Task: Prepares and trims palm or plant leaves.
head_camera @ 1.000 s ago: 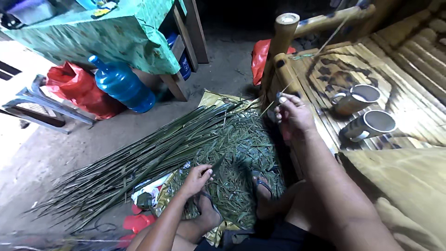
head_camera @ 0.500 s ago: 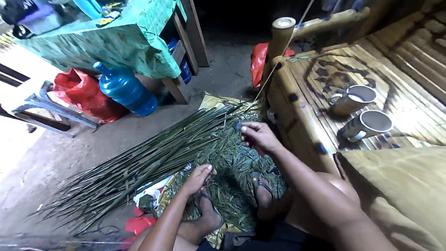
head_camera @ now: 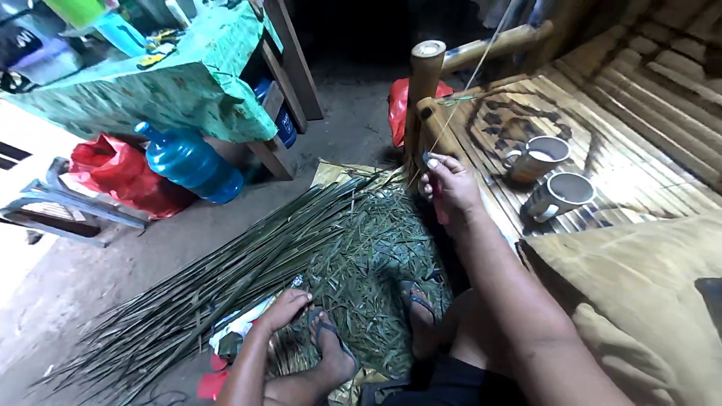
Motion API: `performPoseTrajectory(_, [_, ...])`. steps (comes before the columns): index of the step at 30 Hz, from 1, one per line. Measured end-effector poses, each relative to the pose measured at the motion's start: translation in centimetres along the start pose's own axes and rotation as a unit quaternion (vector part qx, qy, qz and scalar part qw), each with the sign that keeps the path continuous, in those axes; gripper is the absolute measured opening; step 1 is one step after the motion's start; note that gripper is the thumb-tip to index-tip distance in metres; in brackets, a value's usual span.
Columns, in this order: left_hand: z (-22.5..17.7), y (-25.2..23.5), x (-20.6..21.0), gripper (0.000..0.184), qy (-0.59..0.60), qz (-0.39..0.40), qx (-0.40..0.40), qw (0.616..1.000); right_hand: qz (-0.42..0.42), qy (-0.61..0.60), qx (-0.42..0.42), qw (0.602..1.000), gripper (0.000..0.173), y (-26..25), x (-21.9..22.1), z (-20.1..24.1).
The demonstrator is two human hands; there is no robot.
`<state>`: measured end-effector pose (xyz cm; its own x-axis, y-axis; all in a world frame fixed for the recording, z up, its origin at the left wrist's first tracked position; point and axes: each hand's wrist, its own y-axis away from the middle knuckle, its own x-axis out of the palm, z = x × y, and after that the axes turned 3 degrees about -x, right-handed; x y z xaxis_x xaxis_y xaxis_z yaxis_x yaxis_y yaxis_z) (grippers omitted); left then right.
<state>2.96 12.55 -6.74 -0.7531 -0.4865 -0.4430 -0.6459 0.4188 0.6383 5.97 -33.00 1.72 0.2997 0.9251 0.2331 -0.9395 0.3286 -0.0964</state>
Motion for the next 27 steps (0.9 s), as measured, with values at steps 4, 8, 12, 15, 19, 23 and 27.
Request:
performPoseTrajectory(4, [1.9,-0.2,0.1,0.039,-0.005,0.018,-0.067,0.998,-0.057,-0.033,-0.022,0.998,0.025,-1.2,-1.7,0.6])
performPoseTrajectory(8, [3.5,-0.6,1.8,0.041,-0.03,0.044,-0.166,0.985,-0.085,-0.049,-0.053,0.994,0.027,-1.3,-2.4,1.0])
performPoseTrajectory(12, [6.5,-1.4,2.8,0.052,-0.15,0.086,-0.223,0.959,-0.12,-0.035,-0.091,0.988,0.028,-1.1,-2.8,1.7])
performPoseTrajectory(15, [8.1,-1.8,3.4,0.049,-0.246,0.115,-0.223,0.936,-0.108,-0.019,-0.079,0.991,0.031,0.2,-2.3,1.8])
performPoseTrajectory(19, [8.2,-2.6,3.4,0.041,-0.249,0.093,-0.194,0.944,-0.056,-0.03,-0.053,0.997,0.031,0.0,-1.3,0.5])
performPoseTrajectory(23, [3.0,-2.7,3.2,0.037,-0.072,-0.016,-0.107,0.992,0.076,0.085,0.064,0.991,0.032,0.6,1.2,-1.1])
performPoseTrajectory(27, [-4.3,-2.3,3.3,0.036,0.111,-0.089,-0.059,0.988,0.166,0.129,0.124,0.97,0.033,2.7,4.0,-2.6])
